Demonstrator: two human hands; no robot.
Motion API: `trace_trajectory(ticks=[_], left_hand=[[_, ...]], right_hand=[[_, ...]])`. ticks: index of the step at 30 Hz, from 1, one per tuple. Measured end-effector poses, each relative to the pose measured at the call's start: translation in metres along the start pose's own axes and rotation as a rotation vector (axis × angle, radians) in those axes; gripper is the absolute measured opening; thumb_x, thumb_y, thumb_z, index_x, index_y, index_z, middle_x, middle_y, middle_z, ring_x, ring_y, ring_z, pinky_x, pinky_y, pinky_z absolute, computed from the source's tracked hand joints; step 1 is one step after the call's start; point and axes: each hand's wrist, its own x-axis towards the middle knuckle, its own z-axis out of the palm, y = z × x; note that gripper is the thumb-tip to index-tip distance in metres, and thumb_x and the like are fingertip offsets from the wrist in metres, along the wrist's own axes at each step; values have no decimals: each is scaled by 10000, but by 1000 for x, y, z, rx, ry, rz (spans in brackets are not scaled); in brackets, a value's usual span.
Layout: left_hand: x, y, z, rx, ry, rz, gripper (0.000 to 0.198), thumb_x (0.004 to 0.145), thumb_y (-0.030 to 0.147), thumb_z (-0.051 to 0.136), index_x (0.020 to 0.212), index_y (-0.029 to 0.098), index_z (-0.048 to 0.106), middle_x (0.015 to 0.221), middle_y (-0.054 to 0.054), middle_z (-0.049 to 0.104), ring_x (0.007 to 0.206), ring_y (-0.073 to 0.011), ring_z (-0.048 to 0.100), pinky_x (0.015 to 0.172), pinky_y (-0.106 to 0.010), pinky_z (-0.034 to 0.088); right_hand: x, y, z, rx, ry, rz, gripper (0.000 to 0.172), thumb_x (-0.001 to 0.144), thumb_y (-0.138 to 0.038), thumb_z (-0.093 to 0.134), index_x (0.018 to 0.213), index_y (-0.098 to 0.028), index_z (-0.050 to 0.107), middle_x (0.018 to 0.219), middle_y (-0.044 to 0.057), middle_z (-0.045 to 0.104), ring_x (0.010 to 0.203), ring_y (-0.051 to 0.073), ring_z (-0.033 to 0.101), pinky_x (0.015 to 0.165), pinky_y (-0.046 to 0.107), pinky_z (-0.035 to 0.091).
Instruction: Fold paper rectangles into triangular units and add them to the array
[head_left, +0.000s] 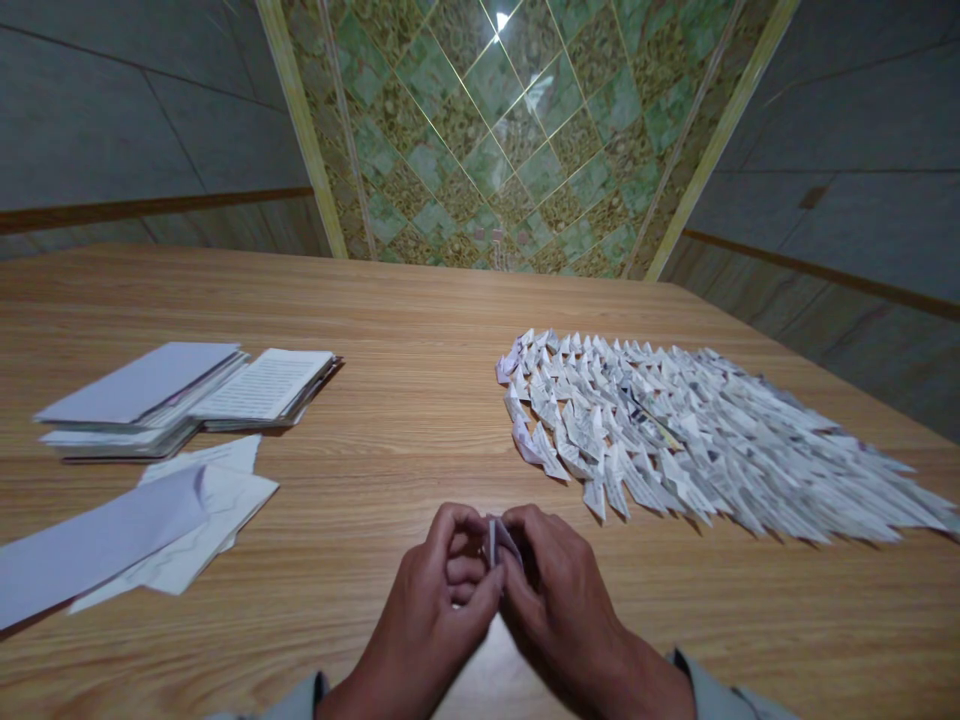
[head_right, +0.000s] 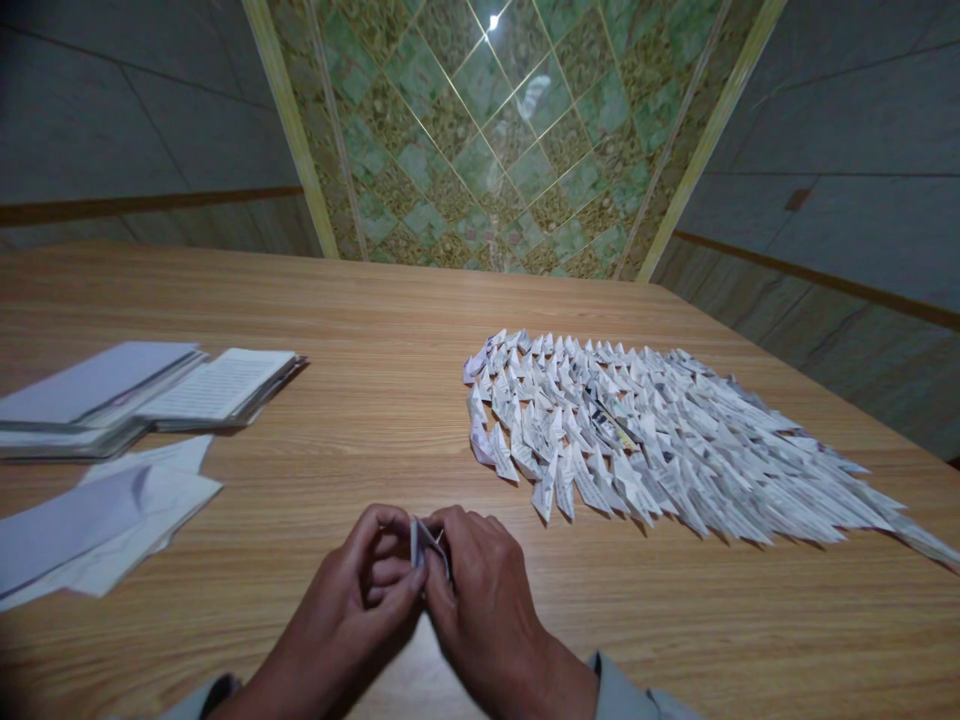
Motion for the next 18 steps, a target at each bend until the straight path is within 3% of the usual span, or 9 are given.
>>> trace_trajectory(ticks=[5, 8, 11, 14, 18], left_hand=[[-2, -4, -4, 59, 83, 53, 159, 895, 182, 578, 1039, 224, 526, 1279, -137, 667, 918, -217, 732, 755, -316, 580], [-3, -7, -5, 106, 145, 71, 182, 900, 212, 587, 1069, 232, 521, 1349, -135, 620, 889, -199, 725, 771, -325, 579], [-1, -9, -5, 100, 99, 54, 262, 884, 212, 612, 1122, 236, 505, 1070, -61, 726, 784, -178, 716, 707, -283, 560], [1, -9, -4, 68, 70, 30, 256, 866, 184, 596, 1107, 229, 524, 677, 56, 655, 610, -149, 659, 558, -208, 482], [0, -2, -4, 2, 123, 73, 81, 825, 159, 558, 870, 223, 539, 591, 76, 587, 495, -116, 576, 471, -179, 422]], right_hand=[[0, 1, 1, -44, 44, -47, 178, 861, -69, 472, 927, -213, 554, 805, 19, 643, 717, 187, 586, 661, 289, 393], [0, 1, 3, -70, 72, -81, 171, 864, -65, 450, 892, -217, 524, 766, 8, 611, 679, 181, 557, 636, 287, 371], [-1, -1, 3, -70, 88, -113, 171, 883, -68, 444, 920, -216, 522, 780, 8, 618, 690, 180, 559, 645, 288, 370], [-2, -2, 2, -100, 84, -167, 163, 899, -77, 451, 938, -213, 531, 785, 11, 623, 690, 183, 553, 649, 298, 358], [-3, -1, 1, -111, 99, -176, 160, 867, -68, 455, 871, -214, 521, 740, 7, 606, 656, 180, 527, 624, 307, 328]])
